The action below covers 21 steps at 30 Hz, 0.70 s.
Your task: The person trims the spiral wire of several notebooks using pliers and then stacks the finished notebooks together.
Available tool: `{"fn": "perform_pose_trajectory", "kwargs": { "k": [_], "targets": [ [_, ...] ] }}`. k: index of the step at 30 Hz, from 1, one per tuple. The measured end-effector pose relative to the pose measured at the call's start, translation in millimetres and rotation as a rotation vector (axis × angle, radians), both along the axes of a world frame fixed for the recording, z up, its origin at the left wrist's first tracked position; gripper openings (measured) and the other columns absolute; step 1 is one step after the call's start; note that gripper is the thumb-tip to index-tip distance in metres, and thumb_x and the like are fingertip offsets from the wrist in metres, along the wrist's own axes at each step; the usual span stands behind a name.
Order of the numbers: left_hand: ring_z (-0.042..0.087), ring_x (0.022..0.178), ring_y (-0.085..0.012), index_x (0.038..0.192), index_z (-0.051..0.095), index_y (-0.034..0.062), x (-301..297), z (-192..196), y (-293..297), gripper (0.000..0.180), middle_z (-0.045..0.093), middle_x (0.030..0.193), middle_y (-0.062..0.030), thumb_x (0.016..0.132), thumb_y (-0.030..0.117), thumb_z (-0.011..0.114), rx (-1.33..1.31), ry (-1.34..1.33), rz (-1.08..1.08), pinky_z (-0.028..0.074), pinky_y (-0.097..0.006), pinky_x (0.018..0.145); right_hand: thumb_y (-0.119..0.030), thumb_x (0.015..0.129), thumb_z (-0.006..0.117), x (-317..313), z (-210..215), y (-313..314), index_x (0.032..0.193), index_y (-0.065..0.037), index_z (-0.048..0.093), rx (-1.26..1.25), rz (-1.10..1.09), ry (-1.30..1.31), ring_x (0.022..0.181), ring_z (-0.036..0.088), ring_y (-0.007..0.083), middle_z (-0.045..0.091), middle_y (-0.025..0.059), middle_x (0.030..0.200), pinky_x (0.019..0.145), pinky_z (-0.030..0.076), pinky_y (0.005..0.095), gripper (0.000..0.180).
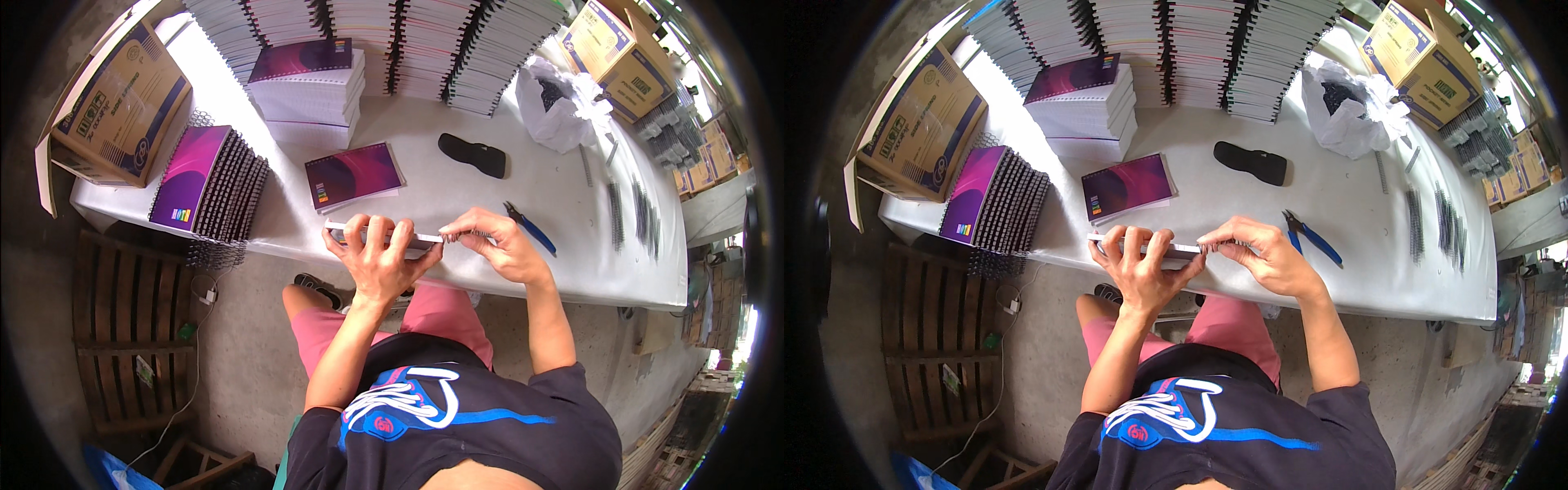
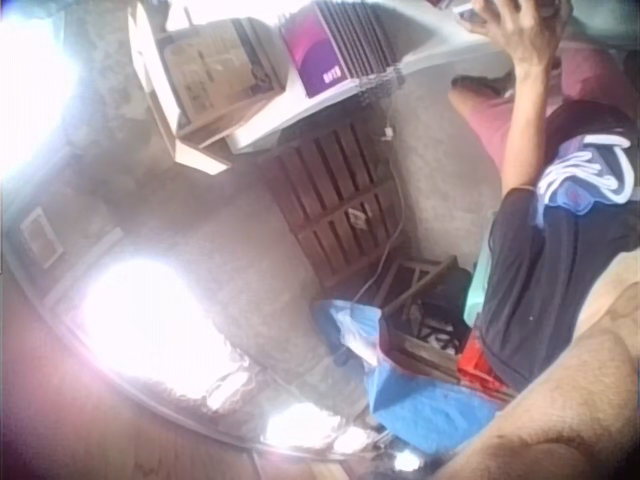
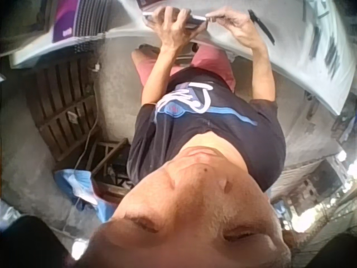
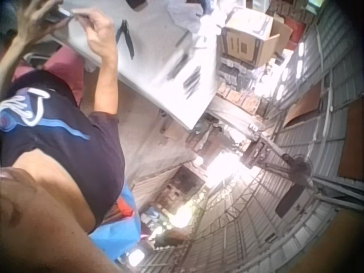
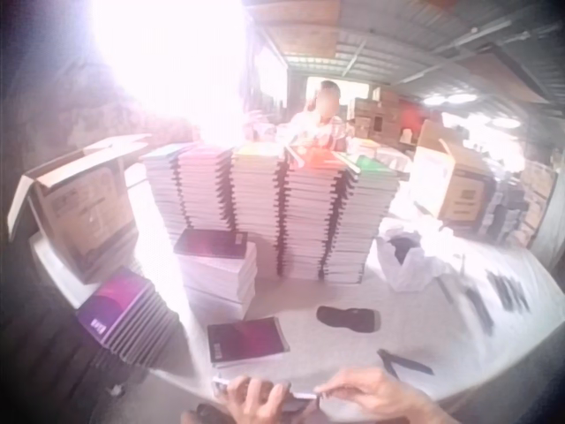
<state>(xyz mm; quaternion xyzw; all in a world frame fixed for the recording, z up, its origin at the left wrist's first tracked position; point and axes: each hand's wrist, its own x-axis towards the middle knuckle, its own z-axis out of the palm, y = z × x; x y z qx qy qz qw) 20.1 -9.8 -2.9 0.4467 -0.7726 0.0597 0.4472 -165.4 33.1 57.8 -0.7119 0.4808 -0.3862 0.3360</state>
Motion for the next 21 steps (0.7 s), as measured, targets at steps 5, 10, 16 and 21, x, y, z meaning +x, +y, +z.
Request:
{"fn": "perform_pose_trajectory", "kwargs": {
  "k": [5,10,16,21],
  "targets": [
    [0.043,0.100,-0.0240,0.078,0.060,0.0204,3,1,1,0.043,0.049,0.085,0.0024,0.056,0.052,0.079,0.014,-0.024,0.007,0.021,-0.056,0.094,-0.007,0.089,0.058,-7,12,0,0.112,-0.006,0.062,0.402,0.051,-0.033,0.070,0.059,0.0172,0.063,0.0066,0.080,0.063,0.046,0.0298,0.023],
    [0.044,0.098,-0.0218,0.089,0.060,0.0210,9,9,2,0.046,0.048,0.086,0.0022,0.062,0.055,0.075,0.064,-0.103,-0.004,0.025,-0.052,0.091,-0.008,0.090,0.057,11,31,1,0.114,-0.007,0.059,0.265,-0.076,0.164,0.066,0.059,0.0173,0.062,0.0091,0.079,0.059,0.045,0.0315,0.024],
    [0.045,0.095,-0.0198,0.095,0.060,0.0205,15,11,1,0.040,0.049,0.084,0.0025,0.071,0.051,0.070,0.070,-0.157,-0.048,0.026,-0.048,0.089,-0.014,0.092,0.057,6,13,3,0.110,-0.007,0.060,-0.056,-0.059,0.237,0.062,0.059,0.0187,0.064,0.0119,0.081,0.060,0.046,0.0333,0.020],
    [0.045,0.095,-0.0208,0.093,0.060,0.0191,21,16,1,0.038,0.050,0.086,0.0021,0.072,0.049,0.071,0.118,-0.137,-0.084,0.026,-0.047,0.089,-0.018,0.095,0.051,-4,25,-21,0.116,-0.009,0.060,0.437,0.106,0.236,0.078,0.064,0.0235,0.067,0.0136,0.093,0.070,0.049,0.0307,0.024]
  ]
}}
